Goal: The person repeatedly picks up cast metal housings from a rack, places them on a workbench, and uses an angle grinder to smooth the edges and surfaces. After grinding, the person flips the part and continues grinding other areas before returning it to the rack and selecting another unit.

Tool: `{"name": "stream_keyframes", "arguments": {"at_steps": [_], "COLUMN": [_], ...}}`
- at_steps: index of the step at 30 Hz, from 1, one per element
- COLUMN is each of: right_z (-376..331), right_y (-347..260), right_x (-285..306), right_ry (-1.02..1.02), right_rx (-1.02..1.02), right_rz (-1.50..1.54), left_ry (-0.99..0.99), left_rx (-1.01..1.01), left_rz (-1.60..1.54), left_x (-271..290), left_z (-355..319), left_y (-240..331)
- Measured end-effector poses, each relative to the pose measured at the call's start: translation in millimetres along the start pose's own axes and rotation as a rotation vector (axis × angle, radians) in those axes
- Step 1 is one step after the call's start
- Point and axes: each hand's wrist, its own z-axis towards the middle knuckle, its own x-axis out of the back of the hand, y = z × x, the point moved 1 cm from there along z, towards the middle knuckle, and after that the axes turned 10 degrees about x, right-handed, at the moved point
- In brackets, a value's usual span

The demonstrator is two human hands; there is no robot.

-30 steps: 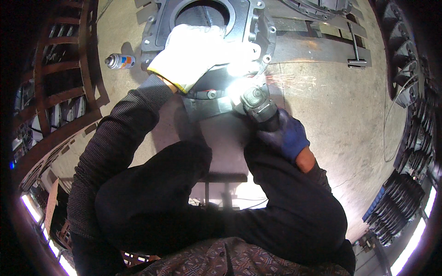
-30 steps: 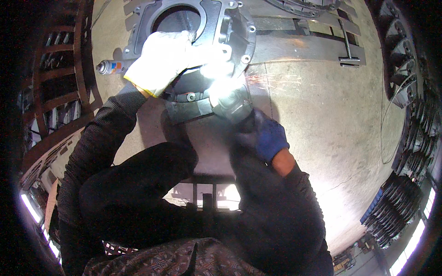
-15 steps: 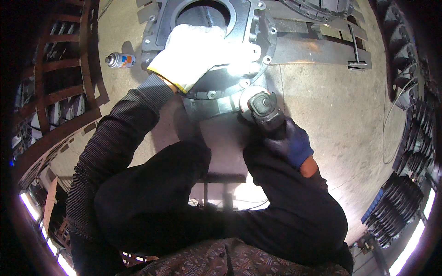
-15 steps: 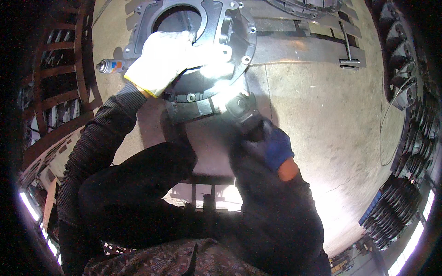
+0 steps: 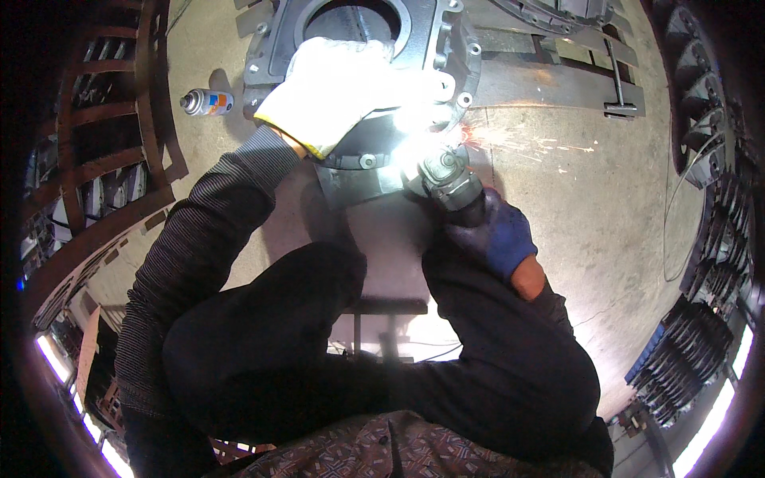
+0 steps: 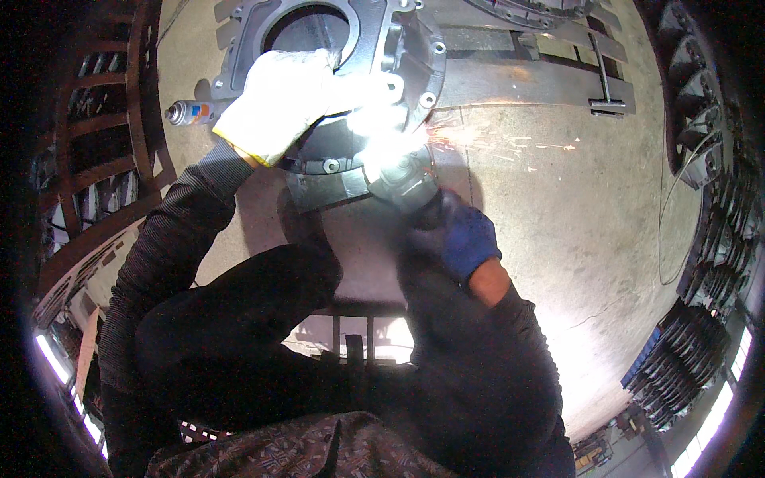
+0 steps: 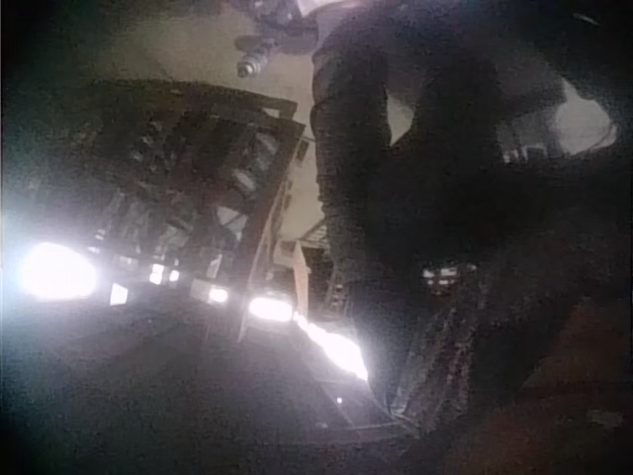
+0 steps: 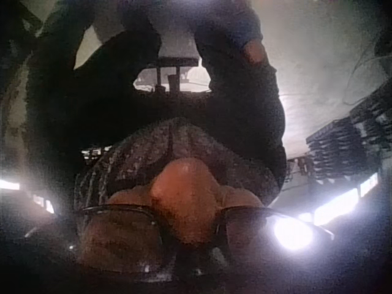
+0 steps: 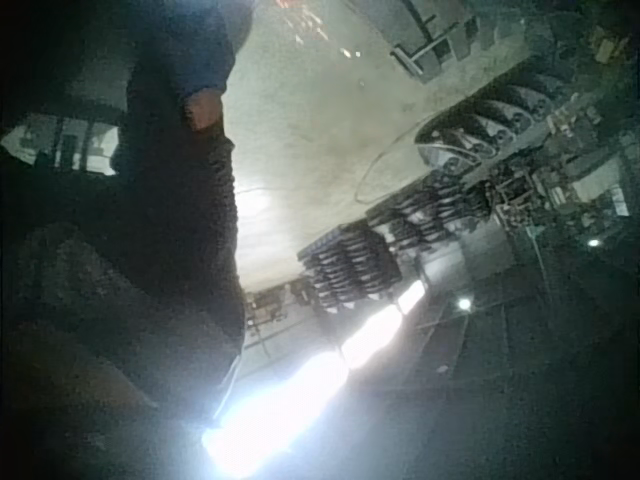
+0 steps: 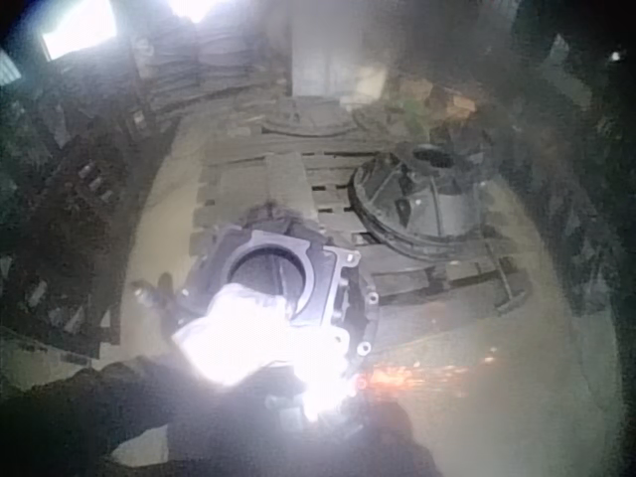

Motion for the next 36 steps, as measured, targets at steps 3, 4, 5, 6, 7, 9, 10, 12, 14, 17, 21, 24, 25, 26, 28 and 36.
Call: {"name": "stream_keyframes", "arguments": {"at_steps": [3, 4, 5, 6, 7, 9, 10, 12, 14, 17, 21, 24, 25, 26, 28, 36], "right_z": [4, 4, 3, 2, -1, -10, -16, -24, -26, -19, -7, -3, -2, -1, 1, -1], "right_y": [-1, 0, 1, 2, 4, 8, 10, 15, 17, 15, 8, 5, 5, 5, 6, 10], "right_x": [1, 1, 1, 2, 2, 3, 2, 2, 2, 2, 2, 3, 3, 3, 2, 1], "right_ry": [-0.027, -0.042, -0.045, -0.055, -0.018, 0.022, 0.024, 0.038, 0.046, 0.059, 0.018, 0.013, 0.011, -0.009, -0.026, -0.039], "right_rx": [-0.028, -0.034, -0.035, -0.032, 0.007, 0.013, -0.002, 0.02, 0.014, 0.011, 0.014, 0.016, 0.021, 0.005, -0.006, -0.031], "right_rz": [0.009, 0.013, 0.017, 0.025, 0.043, 0.059, 0.06, 0.09, 0.107, 0.102, 0.06, 0.045, 0.044, 0.035, 0.033, 0.075], "left_ry": [0.104, 0.115, 0.088, 0.061, 0.0, 0.014, 0.088, 0.169, 0.136, 0.04, -0.056, -0.079, -0.09, -0.087, 0.022, 0.102], "left_rx": [-0.029, -0.04, -0.033, -0.027, -0.006, 0.008, 0.003, 0.004, 0.03, 0.08, 0.127, 0.138, 0.141, 0.126, 0.064, 0.072], "left_rz": [-0.066, -0.036, -0.007, 0.022, 0.052, 0.07, 0.056, 0.031, 0.038, 0.054, 0.077, 0.087, 0.089, 0.103, 0.021, -0.008], "left_x": [1, -1, -2, -4, -7, -12, -15, -20, -23, -23, -18, -15, -15, -15, -14, -19], "left_z": [0, 0, 0, 0, 0, 0, 0, -1, -3, -3, -2, -1, 0, 0, 0, 2], "left_y": [2, 1, 1, 0, -2, -5, -6, -8, -10, -11, -9, -5, -5, -5, -6, -7]}}
